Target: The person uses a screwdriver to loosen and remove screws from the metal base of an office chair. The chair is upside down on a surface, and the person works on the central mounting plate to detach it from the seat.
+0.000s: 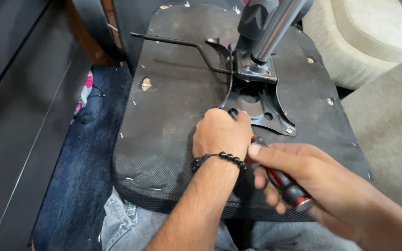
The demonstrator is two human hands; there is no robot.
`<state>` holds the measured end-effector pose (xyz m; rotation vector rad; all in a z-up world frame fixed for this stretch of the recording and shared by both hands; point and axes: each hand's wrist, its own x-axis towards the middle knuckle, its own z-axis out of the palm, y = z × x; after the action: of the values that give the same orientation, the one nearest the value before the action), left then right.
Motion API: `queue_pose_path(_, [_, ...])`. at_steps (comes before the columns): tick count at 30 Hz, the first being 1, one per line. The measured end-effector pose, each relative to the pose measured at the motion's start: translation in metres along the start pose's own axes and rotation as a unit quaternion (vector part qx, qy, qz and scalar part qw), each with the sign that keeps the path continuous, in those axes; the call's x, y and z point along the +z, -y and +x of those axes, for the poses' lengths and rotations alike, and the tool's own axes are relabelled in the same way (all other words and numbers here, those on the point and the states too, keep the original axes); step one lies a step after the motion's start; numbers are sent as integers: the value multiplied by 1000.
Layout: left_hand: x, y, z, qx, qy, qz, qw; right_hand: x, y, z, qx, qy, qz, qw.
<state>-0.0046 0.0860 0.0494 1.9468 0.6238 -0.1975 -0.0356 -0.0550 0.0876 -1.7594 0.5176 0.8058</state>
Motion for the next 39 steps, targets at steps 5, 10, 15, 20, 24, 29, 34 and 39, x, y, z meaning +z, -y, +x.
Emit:
queue_pose_path(5, [3, -1, 0, 7, -15, 30, 999, 1, 22, -16, -11, -93, -304, 948])
queue_pose_path(10, [4, -1, 2, 11, -25, 42, 999, 6, 18, -19, -33, -52, -375, 925])
queue_pose_path(15, [-3, -5, 0, 3, 14, 46, 999, -6, 2, -3, 26, 5, -133, 991])
queue_pose_path(20, [-7, -11, -7, -8, 65, 14, 998, -31, -15, 4, -8, 304, 295, 906])
queue_pose_path(24, [-6, -14, -8, -12, 74, 16, 997, -29, -35, 13, 86, 460, 604, 645])
queue_pose_path(29, [-2, -6, -4, 40, 8, 58, 998, -27, -35, 13, 11, 317, 314, 895])
queue_pose_path(34, [2, 1, 2, 49, 2, 56, 997, -10, -13, -1, 9, 50, 20, 999])
queue_pose_path(39, [6, -2, 2, 40, -27, 66, 997, -19, -1, -7, 22, 77, -93, 993])
